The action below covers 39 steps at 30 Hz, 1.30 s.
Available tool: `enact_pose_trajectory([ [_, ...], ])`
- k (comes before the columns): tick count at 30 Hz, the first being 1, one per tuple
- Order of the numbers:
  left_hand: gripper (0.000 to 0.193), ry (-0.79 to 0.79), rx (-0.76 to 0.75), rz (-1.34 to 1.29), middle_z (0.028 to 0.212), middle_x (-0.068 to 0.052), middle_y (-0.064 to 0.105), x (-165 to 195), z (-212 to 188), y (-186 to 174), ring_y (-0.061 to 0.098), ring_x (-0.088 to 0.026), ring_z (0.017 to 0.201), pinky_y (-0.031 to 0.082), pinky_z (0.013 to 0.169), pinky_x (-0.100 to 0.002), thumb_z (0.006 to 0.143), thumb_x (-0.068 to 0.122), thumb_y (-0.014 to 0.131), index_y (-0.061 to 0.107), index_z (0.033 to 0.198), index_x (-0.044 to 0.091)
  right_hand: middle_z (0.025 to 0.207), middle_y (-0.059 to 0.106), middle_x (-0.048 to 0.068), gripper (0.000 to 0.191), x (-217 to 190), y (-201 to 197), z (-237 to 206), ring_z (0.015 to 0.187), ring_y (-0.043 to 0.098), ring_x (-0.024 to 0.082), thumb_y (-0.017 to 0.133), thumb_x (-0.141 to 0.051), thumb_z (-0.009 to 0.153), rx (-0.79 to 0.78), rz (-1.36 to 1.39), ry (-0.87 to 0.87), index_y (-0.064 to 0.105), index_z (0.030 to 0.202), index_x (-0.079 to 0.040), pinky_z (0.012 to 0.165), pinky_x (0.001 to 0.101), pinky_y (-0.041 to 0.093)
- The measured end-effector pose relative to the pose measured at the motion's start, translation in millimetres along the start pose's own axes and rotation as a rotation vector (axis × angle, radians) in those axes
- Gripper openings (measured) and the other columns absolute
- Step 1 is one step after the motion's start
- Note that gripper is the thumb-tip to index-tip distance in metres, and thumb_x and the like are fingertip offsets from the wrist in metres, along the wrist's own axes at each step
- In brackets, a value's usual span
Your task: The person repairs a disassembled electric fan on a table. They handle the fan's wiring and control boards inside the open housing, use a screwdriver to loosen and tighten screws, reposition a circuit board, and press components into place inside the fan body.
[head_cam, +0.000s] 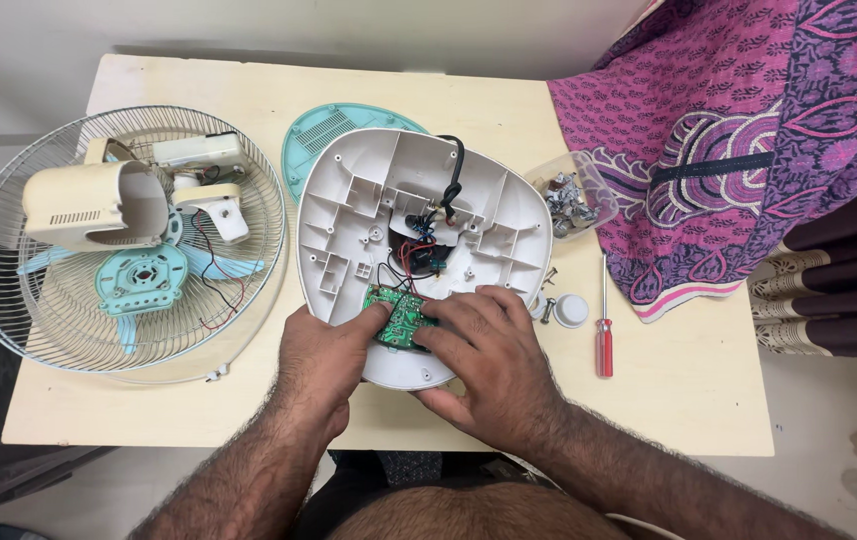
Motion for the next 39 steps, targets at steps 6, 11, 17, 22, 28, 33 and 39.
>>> enact_pose_trajectory([
  [6, 0.036, -0.027, 0.007, -0.014, 0.101, -0.015, 0.078, -0.5, 2.2, -0.4, 0.076, -0.024, 0.085, 0.062, 0.071, -0.037, 0.082, 0.009, 0.075, 0.07, 0.115, -0.004, 0.128, 0.061, 0.013, 0.056, 1.1, 0.7, 3.2, 0.126, 0.056, 0.029, 0.087, -0.033, 0.074, -0.007, 0.009, -0.009, 0.065, 0.118, -0.008, 0.114, 0.056, 0.032],
  [11, 0.037, -0.002, -0.009, -0.032, 0.103, -0.015, 0.077, 3.7, 4.1, 1.9, 0.077, -0.023, 0.086, 0.064, 0.072, -0.037, 0.082, 0.007, 0.073, 0.069, 0.117, -0.003, 0.125, 0.063, 0.01, 0.051, 3.4, -4.7, -1.0, 0.125, 0.058, 0.028, 0.087, -0.037, 0.078, 0.027, 0.064, -0.034, 0.067, 0.115, -0.009, 0.116, 0.0566, 0.032],
  [17, 0.037, -0.004, -0.003, -0.068, 0.105, -0.015, 0.077, 9.5, 7.1, 2.0, 0.077, -0.025, 0.087, 0.065, 0.073, -0.04, 0.082, 0.005, 0.073, 0.067, 0.118, -0.003, 0.133, 0.065, 0.009, 0.044, 6.3, -16.5, -17.6, 0.13, 0.058, 0.026, 0.083, -0.032, 0.084, 0.107, 0.044, 0.027, 0.068, 0.118, -0.01, 0.119, 0.0554, 0.033],
  [22, 0.037, -0.02, -0.017, -0.064, 0.103, -0.015, 0.076, 12.4, 8.3, 2.3, 0.077, -0.026, 0.086, 0.066, 0.071, -0.041, 0.082, 0.004, 0.075, 0.067, 0.117, -0.003, 0.138, 0.062, 0.008, 0.056, 5.2, -5.5, -16.6, 0.134, 0.051, 0.029, 0.084, -0.035, 0.08, 0.051, -0.026, 0.047, 0.067, 0.127, -0.012, 0.119, 0.0589, 0.026],
  [28, 0.036, -0.01, -0.037, -0.095, 0.102, -0.017, 0.075, 12.9, 9.2, 3.7, 0.077, -0.027, 0.083, 0.067, 0.068, -0.042, 0.083, 0.003, 0.075, 0.067, 0.117, -0.005, 0.14, 0.059, 0.008, 0.053, 5.9, 3.7, -11.0, 0.139, 0.045, 0.029, 0.081, -0.038, 0.082, 0.001, -0.073, 0.032, 0.067, 0.127, -0.017, 0.119, 0.0636, 0.017],
  [33, 0.038, -0.017, -0.041, -0.112, 0.104, -0.017, 0.076, 10.3, 11.3, 3.1, 0.078, -0.027, 0.084, 0.068, 0.07, -0.041, 0.083, 0.003, 0.073, 0.064, 0.119, -0.005, 0.14, 0.06, 0.006, 0.043, 9.3, 6.4, -10.2, 0.14, 0.045, 0.027, 0.078, -0.033, 0.087, -0.002, -0.099, 0.024, 0.068, 0.126, -0.019, 0.121, 0.0629, 0.016],
  [39, 0.038, -0.014, -0.034, -0.099, 0.105, -0.017, 0.076, 10.6, 12.3, 3.6, 0.078, -0.027, 0.086, 0.068, 0.07, -0.041, 0.084, 0.004, 0.073, 0.064, 0.12, -0.005, 0.139, 0.061, 0.006, 0.041, 10.3, 7.4, -8.4, 0.139, 0.045, 0.027, 0.077, -0.03, 0.087, -0.006, -0.098, 0.028, 0.068, 0.125, -0.019, 0.12, 0.0629, 0.017],
])
Point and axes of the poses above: each hand's wrist, its own z-axis towards the middle knuckle, its own y-axis out of the palm, x = y × z, the point moved 8 cm from there along z, towards the middle knuckle
